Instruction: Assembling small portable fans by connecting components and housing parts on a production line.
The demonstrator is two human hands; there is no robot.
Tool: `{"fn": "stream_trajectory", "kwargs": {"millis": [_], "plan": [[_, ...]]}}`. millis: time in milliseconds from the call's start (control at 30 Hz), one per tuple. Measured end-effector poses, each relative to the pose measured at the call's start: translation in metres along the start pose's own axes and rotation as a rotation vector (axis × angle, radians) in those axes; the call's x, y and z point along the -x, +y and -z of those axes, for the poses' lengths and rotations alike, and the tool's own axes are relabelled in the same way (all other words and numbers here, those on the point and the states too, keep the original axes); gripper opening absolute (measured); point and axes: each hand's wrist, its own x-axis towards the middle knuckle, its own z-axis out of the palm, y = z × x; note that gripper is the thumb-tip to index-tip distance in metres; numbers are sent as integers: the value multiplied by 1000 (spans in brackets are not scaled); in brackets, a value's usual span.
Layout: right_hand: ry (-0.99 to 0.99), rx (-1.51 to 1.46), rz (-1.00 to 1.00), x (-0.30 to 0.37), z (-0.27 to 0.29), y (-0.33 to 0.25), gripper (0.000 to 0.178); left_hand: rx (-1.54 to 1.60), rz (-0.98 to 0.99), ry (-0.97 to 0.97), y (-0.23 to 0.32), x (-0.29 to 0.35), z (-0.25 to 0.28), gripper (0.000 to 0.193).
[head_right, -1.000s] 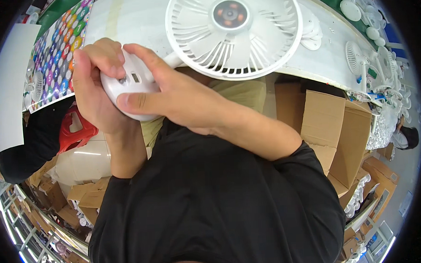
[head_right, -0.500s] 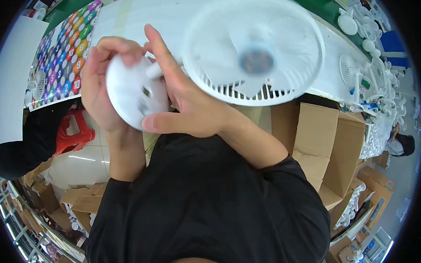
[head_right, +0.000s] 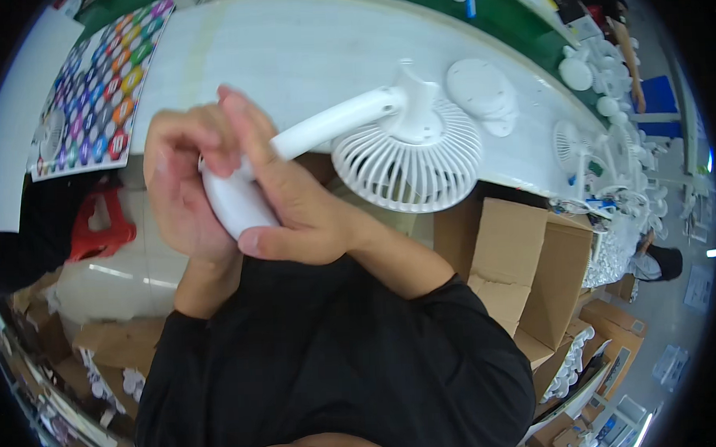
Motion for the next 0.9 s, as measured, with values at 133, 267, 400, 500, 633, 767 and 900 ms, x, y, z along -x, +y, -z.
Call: {"fn": "stream_trajectory", "kwargs": {"millis": [133, 267, 400, 500, 633, 767, 900], "plan": [[-89, 180, -274, -6, 15, -4, 95, -38, 239, 377, -23, -18, 5, 24], [-11, 442, -431, -14, 29, -4, 67, 306, 485, 619, -49, -45, 13, 18], [167, 653, -536, -23, 75, 10, 47, 281, 273, 480, -75, -46, 18, 12], [214, 732, -403, -42, 130, 30, 40, -126, 306, 371, -85, -38, 32, 10], [159, 1050, -381, -92, 224, 71, 38, -741, 215, 48, -97, -26, 48, 12], [82, 1162, -455, -126, 311, 102, 37, -904, 155, -68, -106, -19, 51, 10], [138, 1183, -419, -137, 381, 104, 29, -925, 206, -14, -111, -22, 50, 7]]}}
